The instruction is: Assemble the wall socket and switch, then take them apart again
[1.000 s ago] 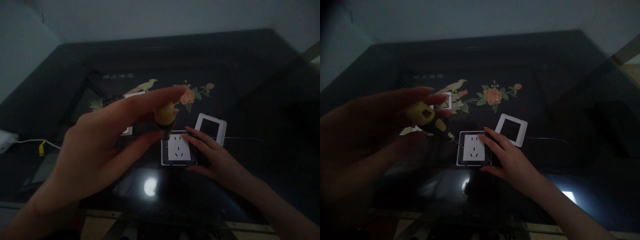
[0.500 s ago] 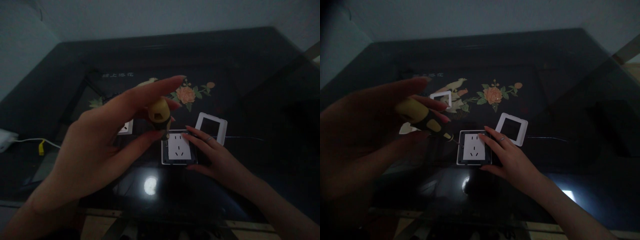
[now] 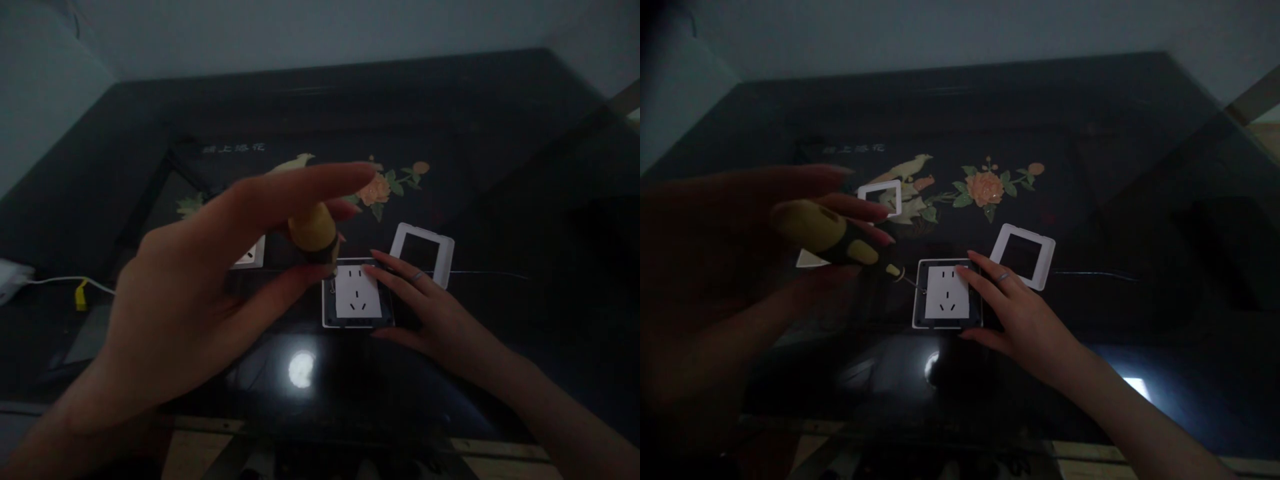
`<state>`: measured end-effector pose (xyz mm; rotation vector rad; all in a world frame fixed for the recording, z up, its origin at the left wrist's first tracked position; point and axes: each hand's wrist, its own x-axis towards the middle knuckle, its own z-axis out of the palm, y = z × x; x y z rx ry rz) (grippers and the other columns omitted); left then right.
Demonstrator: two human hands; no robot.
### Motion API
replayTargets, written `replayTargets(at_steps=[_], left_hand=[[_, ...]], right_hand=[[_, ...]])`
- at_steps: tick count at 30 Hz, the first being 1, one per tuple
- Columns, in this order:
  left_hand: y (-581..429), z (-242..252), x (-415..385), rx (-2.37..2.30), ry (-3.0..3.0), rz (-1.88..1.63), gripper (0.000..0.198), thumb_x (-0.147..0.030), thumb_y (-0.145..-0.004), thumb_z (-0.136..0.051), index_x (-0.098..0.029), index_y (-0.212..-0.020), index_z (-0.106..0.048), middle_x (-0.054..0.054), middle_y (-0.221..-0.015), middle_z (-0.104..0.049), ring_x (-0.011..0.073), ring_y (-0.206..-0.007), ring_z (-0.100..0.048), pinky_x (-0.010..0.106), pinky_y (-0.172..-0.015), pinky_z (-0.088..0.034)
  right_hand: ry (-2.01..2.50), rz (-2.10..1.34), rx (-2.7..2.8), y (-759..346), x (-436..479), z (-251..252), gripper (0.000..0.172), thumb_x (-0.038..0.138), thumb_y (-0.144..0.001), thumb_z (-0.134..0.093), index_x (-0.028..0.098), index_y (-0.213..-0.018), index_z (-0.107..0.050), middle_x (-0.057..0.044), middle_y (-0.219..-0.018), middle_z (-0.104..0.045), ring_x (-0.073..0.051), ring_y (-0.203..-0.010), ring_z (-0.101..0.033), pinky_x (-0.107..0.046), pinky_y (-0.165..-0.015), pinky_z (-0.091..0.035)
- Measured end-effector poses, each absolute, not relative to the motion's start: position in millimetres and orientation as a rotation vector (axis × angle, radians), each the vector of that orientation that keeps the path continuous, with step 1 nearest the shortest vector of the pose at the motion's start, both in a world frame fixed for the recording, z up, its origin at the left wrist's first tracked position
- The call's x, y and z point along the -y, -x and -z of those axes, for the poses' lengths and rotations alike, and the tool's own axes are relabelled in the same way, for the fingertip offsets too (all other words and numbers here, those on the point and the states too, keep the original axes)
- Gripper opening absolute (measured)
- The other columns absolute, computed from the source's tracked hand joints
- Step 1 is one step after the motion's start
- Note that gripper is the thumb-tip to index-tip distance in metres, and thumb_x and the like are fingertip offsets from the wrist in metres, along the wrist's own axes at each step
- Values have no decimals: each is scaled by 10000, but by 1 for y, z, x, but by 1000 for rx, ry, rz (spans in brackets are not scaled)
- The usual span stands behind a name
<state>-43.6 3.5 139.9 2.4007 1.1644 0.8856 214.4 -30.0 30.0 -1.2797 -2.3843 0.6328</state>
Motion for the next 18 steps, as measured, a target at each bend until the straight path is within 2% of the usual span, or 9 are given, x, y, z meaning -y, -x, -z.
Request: replayTargets(at_steps=[3,5,7,9,11,13,16,18], left_hand=[[42,-136,-3,-1234,-2462,-994,345,-304,-833,-744,-305,-1168,-661,-34,-1099,-734,210,-915,-738,385,-929,-595],[42,-136,-3,-1221,-2513,-959,305,-328,-834,-741,-302,-1132,-678,-41,-1067,-744,208,-899,-739,367,-881,-606],[44,-140,-3,-1178,-2509,-869,394,-289,-863,-699,-324,-1248,-626,-44,-1148,-727,215,-1001,-723,347,-908,-598],[46,-144,-3,-1132,-2464,-779,557,-227,-887,-639,-359,-1406,-485,-48,-1304,-659,221,-1132,-677,343,-971,-575],[47,-145,-3,-1116,-2427,-747,636,-190,-899,-598,-389,-1465,-388,-57,-1374,-610,224,-1174,-657,359,-985,-573],[47,-143,-3,-1151,-2414,-813,587,-201,-895,-626,-384,-1423,-448,-49,-1331,-637,225,-1142,-674,367,-960,-590],[44,-137,-2,-1263,-2387,-972,447,-251,-843,-731,-339,-1261,-601,-31,-1210,-697,230,-1092,-694,372,-933,-600],[43,-136,-1,-1324,-2426,-1001,380,-304,-819,-762,-335,-1181,-652,-42,-1160,-720,237,-1040,-709,380,-903,-605]], right_hand=[[1283,-642,2379,-214,29,-30,762,221,-807,-720,254,-1480,-364,-144,-1568,-362,-335,-1410,-400,-573,-1091,-420],[1285,-642,2384,-214,29,-29,764,224,-800,-727,245,-1476,-373,-147,-1568,-363,-339,-1409,-401,-571,-1091,-420],[1283,-633,2391,-214,29,-29,746,219,-797,-731,211,-1462,-392,-163,-1566,-361,-338,-1411,-398,-559,-1097,-418],[1279,-619,2399,-214,29,-29,731,214,-796,-735,185,-1447,-404,-178,-1561,-363,-335,-1408,-403,-548,-1096,-423],[1280,-609,2402,-214,29,-29,729,214,-797,-737,181,-1443,-401,-182,-1558,-366,-331,-1403,-412,-547,-1092,-430],[1280,-611,2398,-214,29,-30,726,213,-800,-733,190,-1443,-396,-178,-1561,-363,-328,-1405,-411,-549,-1091,-431],[1280,-618,2396,-214,29,-29,731,216,-806,-726,214,-1451,-381,-168,-1566,-356,-330,-1414,-396,-562,-1096,-421],[1278,-618,2402,-214,28,-28,740,221,-811,-721,230,-1460,-367,-165,-1566,-356,-336,-1413,-395,-571,-1095,-418]])
